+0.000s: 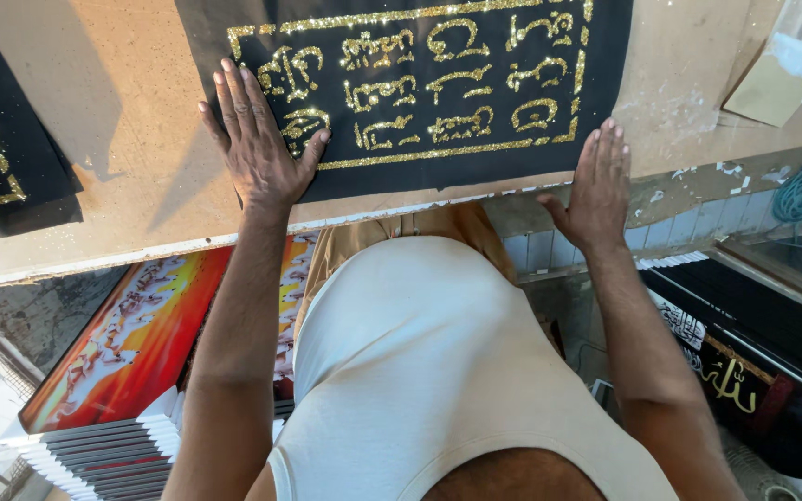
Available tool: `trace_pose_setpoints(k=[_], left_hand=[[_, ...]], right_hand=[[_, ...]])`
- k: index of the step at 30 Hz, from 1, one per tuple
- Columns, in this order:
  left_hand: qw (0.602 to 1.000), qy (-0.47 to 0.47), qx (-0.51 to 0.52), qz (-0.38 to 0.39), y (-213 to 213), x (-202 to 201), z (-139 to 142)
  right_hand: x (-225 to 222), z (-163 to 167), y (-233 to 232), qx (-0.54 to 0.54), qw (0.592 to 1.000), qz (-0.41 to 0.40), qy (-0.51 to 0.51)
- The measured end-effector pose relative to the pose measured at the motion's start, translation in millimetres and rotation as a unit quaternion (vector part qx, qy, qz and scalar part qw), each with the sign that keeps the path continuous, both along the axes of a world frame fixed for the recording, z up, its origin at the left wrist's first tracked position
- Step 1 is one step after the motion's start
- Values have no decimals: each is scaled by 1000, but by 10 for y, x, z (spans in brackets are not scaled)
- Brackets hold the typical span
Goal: The person spreads white glue across a cardboard sheet using a small flat spreader, then lays a black fabric banner with gold glitter calligraphy onto the glued board and presses it flat with both hands. They repeat the glue-and-mount cycle on additional cardboard sheets at the workbench.
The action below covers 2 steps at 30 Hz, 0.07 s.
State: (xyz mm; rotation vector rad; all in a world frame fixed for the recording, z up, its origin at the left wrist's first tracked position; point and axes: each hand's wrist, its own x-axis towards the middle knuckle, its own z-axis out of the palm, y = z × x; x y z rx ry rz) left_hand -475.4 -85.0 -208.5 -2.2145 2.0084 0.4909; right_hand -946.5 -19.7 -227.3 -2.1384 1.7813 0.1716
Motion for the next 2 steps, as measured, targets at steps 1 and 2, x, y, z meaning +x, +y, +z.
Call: trace_pose_setpoints(k=[1, 2], left_hand=[[1000, -1, -5, -1, -15, 4, -18], [1000, -2, -12, -3, -48, 7, -37]], right_hand=[[-65, -23, -5, 7, 1000, -19, -16], [-67, -70, -5, -2, 999, -18, 34]])
